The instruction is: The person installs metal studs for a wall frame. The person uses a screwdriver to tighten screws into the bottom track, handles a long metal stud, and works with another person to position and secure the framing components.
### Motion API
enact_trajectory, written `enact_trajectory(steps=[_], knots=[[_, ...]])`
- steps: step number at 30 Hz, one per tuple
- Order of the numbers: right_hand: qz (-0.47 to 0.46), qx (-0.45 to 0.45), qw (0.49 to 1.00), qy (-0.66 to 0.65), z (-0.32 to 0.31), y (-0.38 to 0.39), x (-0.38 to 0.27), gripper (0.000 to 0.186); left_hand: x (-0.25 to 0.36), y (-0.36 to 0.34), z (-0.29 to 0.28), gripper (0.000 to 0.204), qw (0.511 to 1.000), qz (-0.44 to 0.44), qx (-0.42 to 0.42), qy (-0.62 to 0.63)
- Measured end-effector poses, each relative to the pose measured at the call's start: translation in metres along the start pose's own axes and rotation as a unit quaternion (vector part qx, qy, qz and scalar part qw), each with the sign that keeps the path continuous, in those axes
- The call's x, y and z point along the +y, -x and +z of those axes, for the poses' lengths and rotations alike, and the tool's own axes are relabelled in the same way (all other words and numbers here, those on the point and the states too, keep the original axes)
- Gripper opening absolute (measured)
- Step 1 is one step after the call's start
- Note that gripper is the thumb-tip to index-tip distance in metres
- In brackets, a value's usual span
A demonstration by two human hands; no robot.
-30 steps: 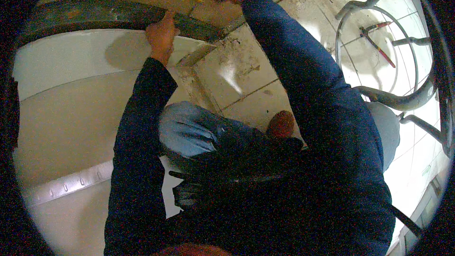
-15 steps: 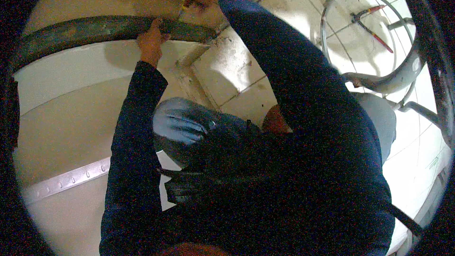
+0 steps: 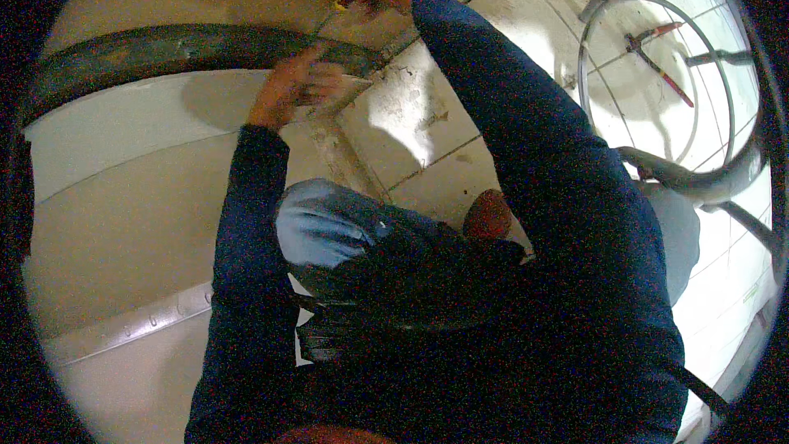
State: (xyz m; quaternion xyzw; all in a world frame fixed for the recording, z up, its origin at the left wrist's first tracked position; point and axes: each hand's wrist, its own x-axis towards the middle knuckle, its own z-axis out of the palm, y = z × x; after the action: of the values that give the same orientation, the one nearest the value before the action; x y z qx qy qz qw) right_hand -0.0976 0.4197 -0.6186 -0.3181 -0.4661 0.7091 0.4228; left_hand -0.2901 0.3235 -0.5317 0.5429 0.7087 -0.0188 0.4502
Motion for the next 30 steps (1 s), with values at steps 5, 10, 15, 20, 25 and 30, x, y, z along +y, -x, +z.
enact_trajectory(steps=[5,10,15,20,25,30], knots=[[-0.032,0.099,0.968,0.23,0.004,-0.005,0.009,0.035,0.039,-0.055,0.057,0.048,0.819,0.106,-0.059,0.561],[-0.075,0.071,0.912,0.397,0.018,0.007,-0.025,0.036,0.006,-0.103,0.064,0.041,0.74,0.123,0.046,0.66],[-0.274,0.544,0.622,0.493,-0.151,0.024,-0.03,0.036,0.038,-0.103,0.066,0.039,0.704,0.096,0.039,0.702],[-0.27,0.662,0.624,0.313,-0.1,0.018,-0.051,0.04,0.029,-0.086,0.049,0.043,0.746,0.098,0.043,0.657],[-0.285,0.593,0.697,0.285,0.008,-0.026,-0.028,0.047,0.035,-0.083,0.063,0.046,0.742,0.083,0.068,0.661],[-0.282,0.649,0.651,0.276,-0.079,0.004,-0.036,0.055,0.027,-0.083,0.06,0.041,0.762,0.108,0.069,0.635]])
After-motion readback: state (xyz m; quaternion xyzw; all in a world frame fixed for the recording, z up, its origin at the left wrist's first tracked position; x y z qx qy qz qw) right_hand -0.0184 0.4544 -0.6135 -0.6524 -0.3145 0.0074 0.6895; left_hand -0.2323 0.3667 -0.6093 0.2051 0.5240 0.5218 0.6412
